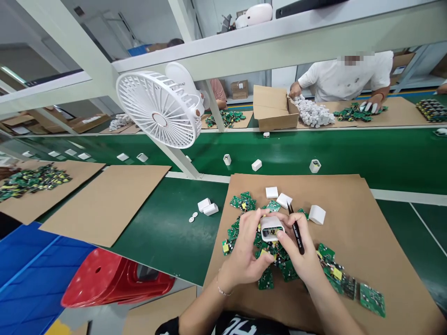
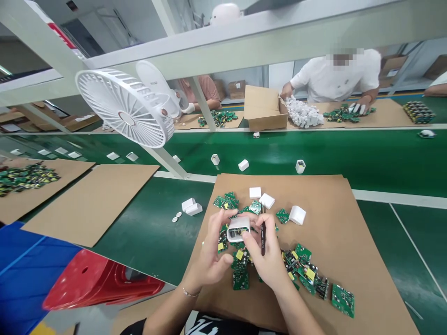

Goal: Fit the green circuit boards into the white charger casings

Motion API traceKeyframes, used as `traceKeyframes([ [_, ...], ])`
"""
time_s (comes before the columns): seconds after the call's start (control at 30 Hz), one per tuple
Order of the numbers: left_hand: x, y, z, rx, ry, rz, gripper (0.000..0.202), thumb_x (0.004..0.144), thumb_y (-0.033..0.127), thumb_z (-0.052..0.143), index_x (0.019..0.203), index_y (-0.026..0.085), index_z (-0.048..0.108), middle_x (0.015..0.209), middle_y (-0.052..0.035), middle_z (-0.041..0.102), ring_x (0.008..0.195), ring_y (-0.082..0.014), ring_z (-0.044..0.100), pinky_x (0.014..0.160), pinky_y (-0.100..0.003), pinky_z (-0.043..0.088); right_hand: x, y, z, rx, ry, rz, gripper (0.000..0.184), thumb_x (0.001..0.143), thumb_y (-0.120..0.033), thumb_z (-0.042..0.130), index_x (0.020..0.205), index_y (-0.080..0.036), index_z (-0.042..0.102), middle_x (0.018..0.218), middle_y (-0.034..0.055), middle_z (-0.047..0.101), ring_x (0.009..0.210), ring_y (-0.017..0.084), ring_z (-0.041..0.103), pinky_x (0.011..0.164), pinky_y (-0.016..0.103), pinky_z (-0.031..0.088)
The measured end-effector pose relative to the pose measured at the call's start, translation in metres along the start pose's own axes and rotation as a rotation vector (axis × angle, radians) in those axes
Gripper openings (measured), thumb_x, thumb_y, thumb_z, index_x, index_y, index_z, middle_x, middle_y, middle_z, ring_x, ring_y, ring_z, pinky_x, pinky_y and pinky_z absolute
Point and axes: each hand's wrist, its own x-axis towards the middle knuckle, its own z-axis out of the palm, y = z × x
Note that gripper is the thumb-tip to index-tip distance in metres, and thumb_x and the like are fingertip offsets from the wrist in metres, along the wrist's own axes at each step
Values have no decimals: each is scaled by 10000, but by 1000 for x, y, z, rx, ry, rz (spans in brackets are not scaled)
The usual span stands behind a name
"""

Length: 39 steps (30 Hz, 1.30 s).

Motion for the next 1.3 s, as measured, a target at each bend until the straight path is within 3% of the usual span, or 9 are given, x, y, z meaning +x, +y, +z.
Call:
traceKeyframes([
  [0.13, -1, -8, 7, 102, -70, 135, 258, 911, 320, 559, 1115, 208, 671, 1226, -131, 638, 1260, -294, 470, 1104, -446, 304, -8, 7, 6, -95, 62, -41, 145, 952, -338, 500, 955, -256, 381, 857, -22, 501, 749, 116, 552, 659, 212, 486],
  [0.3, -3, -23, 14, 368, -122, 463, 255, 980, 176, 347, 1093, 213, 573, 1097, -90, 604, 1081, -209, 555, 934, -400, 460, -17, 10, 19, -225, 209, -59, 129, 980, -349, 441, 946, -251, 364, 857, -12, 458, 745, 130, 528, 643, 241, 448],
  [0.43, -4, -31, 21, 374, -36, 486, 236, 978, 153, 348, 1040, 206, 569, 978, -66, 600, 1022, -194, 573, 910, -377, 478, -16, 13, 26, -242, 224, -127, 127, 988, -316, 416, 914, -253, 334, 947, 24, 494, 932, 162, 550, 768, 294, 461],
  [0.57, 4, -32, 16, 494, -49, 391, 256, 985, 170, 348, 1060, 208, 591, 1062, -86, 637, 1055, -210, 576, 933, -409, 470, -9, 21, 20, -233, 295, -41, 199, 961, -374, 473, 876, -252, 341, 834, -12, 450, 811, 155, 547, 724, 290, 468],
  [0.67, 12, -30, 1, 704, -158, 559, 355, 933, 229, 517, 1287, 201, 518, 1257, -141, 597, 1167, -267, 527, 987, -472, 438, -3, 23, 8, -170, 292, 8, 250, 949, -400, 502, 876, -260, 308, 838, -16, 525, 778, 148, 574, 750, 301, 488],
  [0.77, 17, -28, -11, 720, -277, 684, 453, 874, 146, 588, 1315, 239, 534, 1166, -119, 661, 1034, -239, 611, 878, -398, 512, -1, 18, -2, -76, 254, 86, 334, 915, -455, 560, 860, -264, 292, 852, -14, 622, 799, 154, 626, 767, 307, 513],
  [0.87, 19, -23, -13, 488, -176, 387, 318, 837, 154, 638, 1137, 250, 676, 1025, -75, 715, 906, -209, 661, 791, -334, 546, 0, 9, -7, -32, 188, 135, 354, 910, -581, 496, 880, -260, 349, 901, 19, 679, 756, 162, 660, 679, 294, 534],
  [1.1, 36, 4, -5, -648, 293, -467, 123, 747, 180, 713, 856, 140, 673, 761, -8, 699, 643, -100, 664, 545, -151, 570, 0, -12, -30, 115, 174, 109, 427, 948, -651, 283, 939, -254, 442, 1092, 77, 734, 793, 195, 734, 754, 373, 575],
  [1.3, 38, 14, -4, -797, 401, -675, 153, 903, 135, 471, 879, 119, 621, 700, -40, 678, 601, -92, 666, 546, -135, 573, -11, 0, -48, -28, 137, 134, 402, 984, -585, 247, 1020, -253, 471, 947, 65, 758, 743, 174, 719, 748, 344, 569],
])
